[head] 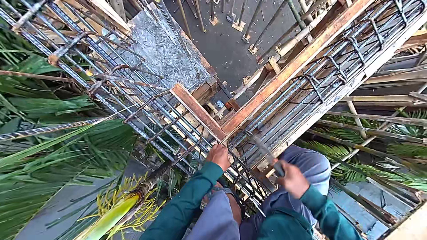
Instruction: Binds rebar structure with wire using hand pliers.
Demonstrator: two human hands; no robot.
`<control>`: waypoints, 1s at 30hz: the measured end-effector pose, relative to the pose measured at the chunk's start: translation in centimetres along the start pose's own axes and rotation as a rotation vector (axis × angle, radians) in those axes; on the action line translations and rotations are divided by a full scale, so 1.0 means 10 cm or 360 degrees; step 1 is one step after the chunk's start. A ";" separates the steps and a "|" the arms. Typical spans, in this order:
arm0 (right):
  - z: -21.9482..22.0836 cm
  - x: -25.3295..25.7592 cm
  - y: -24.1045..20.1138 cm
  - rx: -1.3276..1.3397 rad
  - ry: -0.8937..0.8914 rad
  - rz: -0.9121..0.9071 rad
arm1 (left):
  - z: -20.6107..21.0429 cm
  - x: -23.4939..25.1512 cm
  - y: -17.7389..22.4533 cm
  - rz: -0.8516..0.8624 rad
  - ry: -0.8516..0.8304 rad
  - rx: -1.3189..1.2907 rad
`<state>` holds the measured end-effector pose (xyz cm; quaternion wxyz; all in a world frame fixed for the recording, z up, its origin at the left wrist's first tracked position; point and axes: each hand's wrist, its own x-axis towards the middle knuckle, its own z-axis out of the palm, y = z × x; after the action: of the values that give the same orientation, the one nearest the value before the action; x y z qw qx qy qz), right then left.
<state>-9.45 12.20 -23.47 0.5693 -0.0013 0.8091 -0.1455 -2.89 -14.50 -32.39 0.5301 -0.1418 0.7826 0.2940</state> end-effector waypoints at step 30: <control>0.10 0.44 0.19 -0.0222 0.0145 0.0401 | -0.19 0.22 0.31 0.0143 0.0062 -0.0438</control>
<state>-9.78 13.01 -28.26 0.5442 0.0673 0.8361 -0.0161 -6.88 -12.99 -32.94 0.4766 -0.1835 0.7506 0.4192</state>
